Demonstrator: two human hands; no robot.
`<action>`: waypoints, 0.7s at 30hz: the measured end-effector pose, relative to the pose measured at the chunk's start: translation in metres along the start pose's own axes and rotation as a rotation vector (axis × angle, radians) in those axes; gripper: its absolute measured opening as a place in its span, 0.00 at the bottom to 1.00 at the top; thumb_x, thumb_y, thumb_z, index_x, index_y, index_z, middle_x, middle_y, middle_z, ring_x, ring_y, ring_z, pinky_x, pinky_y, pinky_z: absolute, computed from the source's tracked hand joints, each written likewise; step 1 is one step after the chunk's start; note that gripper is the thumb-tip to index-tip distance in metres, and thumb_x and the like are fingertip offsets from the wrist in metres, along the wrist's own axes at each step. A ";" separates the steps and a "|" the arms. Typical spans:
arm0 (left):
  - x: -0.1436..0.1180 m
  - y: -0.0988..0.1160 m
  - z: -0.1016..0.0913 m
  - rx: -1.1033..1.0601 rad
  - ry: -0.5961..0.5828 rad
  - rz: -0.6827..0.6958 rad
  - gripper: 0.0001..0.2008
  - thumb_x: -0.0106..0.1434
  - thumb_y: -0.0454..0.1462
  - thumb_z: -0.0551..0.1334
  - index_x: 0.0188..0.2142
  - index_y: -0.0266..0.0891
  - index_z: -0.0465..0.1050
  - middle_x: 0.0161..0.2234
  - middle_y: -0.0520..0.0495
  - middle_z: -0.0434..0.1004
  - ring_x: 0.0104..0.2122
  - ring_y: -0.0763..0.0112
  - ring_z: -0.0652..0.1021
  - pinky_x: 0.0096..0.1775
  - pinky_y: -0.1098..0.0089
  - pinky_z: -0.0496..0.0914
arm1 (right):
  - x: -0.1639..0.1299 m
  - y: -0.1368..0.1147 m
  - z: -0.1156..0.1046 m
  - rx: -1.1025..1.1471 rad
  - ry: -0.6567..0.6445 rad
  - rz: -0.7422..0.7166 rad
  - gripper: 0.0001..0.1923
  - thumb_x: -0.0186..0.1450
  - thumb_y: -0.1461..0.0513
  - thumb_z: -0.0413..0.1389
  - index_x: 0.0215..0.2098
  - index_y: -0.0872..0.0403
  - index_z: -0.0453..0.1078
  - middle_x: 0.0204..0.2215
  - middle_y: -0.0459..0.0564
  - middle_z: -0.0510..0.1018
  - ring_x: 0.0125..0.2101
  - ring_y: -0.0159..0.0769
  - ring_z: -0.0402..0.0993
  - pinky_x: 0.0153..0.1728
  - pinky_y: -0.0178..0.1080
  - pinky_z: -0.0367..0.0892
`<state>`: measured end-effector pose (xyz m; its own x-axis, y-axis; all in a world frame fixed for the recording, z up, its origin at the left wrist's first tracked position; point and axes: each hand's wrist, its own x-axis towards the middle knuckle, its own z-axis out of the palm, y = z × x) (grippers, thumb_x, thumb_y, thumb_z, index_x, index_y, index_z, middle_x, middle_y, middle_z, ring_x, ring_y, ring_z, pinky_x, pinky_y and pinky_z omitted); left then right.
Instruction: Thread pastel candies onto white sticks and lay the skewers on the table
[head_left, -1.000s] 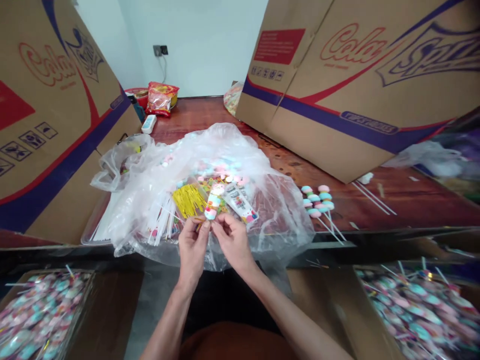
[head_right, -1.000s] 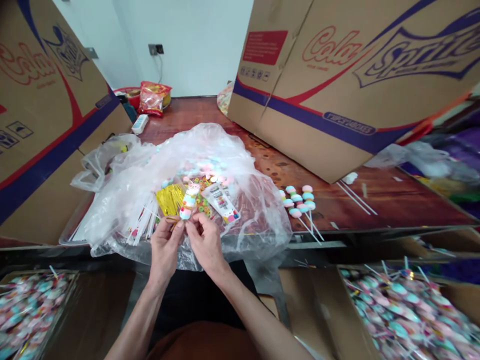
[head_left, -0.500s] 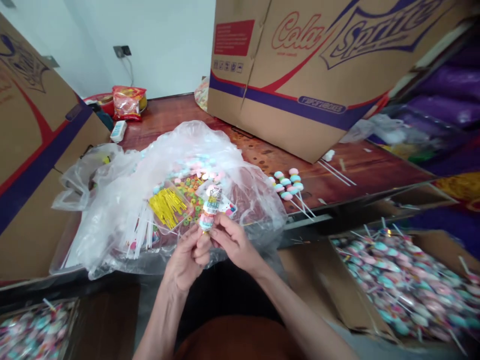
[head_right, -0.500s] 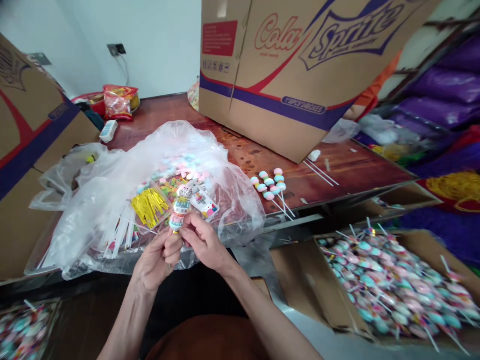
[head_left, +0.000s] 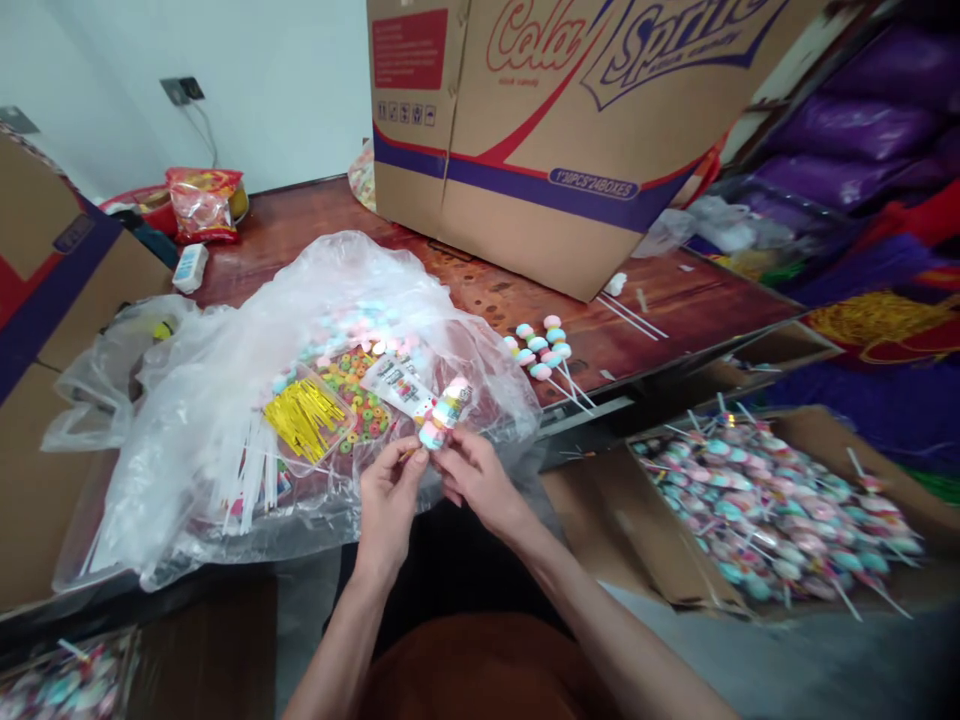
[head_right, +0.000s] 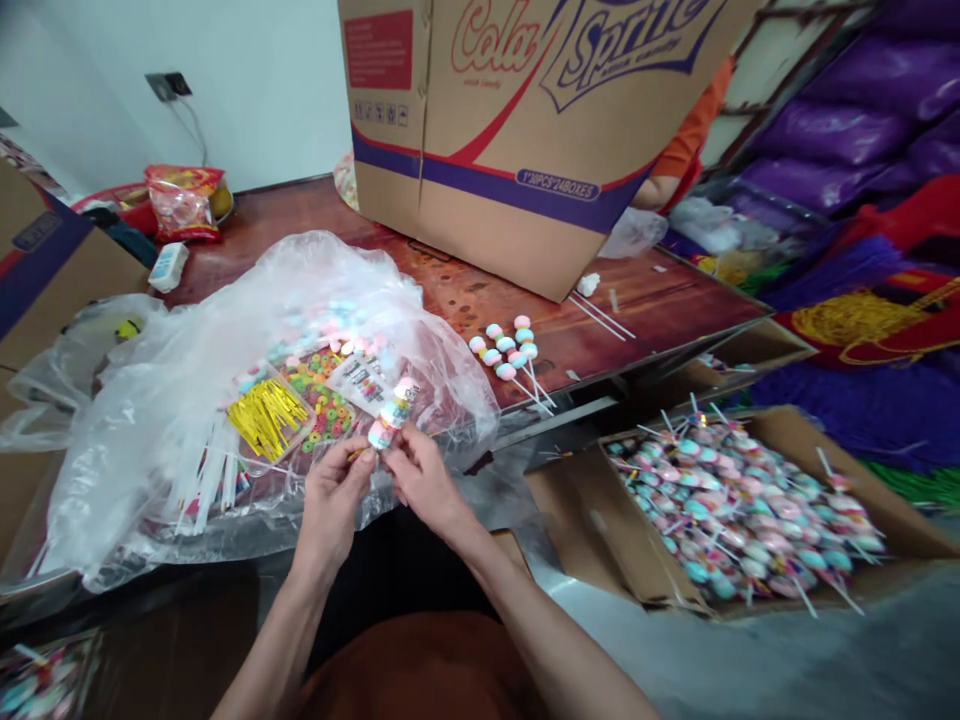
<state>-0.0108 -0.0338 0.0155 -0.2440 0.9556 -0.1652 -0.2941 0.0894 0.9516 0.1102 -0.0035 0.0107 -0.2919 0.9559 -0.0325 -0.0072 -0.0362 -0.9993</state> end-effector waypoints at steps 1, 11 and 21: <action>0.002 0.001 0.002 -0.096 -0.007 -0.096 0.14 0.54 0.42 0.73 0.36 0.36 0.77 0.26 0.53 0.71 0.22 0.81 0.66 0.24 0.78 0.61 | -0.002 0.000 -0.002 -0.027 0.025 -0.024 0.10 0.70 0.56 0.49 0.33 0.51 0.62 0.20 0.39 0.64 0.15 0.27 0.57 0.17 0.32 0.60; 0.009 0.011 0.021 -0.421 0.020 -0.473 0.20 0.42 0.35 0.79 0.31 0.33 0.73 0.20 0.58 0.65 0.19 0.85 0.63 0.19 0.84 0.56 | -0.015 0.008 -0.022 -0.730 0.209 -0.728 0.19 0.67 0.69 0.48 0.51 0.53 0.74 0.43 0.57 0.80 0.44 0.41 0.78 0.45 0.44 0.73; 0.004 0.002 0.048 -0.375 0.000 -0.539 0.09 0.52 0.31 0.72 0.31 0.39 0.73 0.29 0.55 0.75 0.26 0.79 0.75 0.29 0.79 0.73 | -0.015 0.002 -0.032 -0.879 0.393 -0.627 0.13 0.71 0.63 0.44 0.35 0.53 0.69 0.31 0.53 0.78 0.33 0.39 0.73 0.39 0.42 0.68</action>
<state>0.0322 -0.0161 0.0297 0.0282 0.8043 -0.5935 -0.6774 0.4520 0.5803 0.1456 -0.0084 0.0087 -0.1533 0.7647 0.6259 0.6695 0.5462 -0.5034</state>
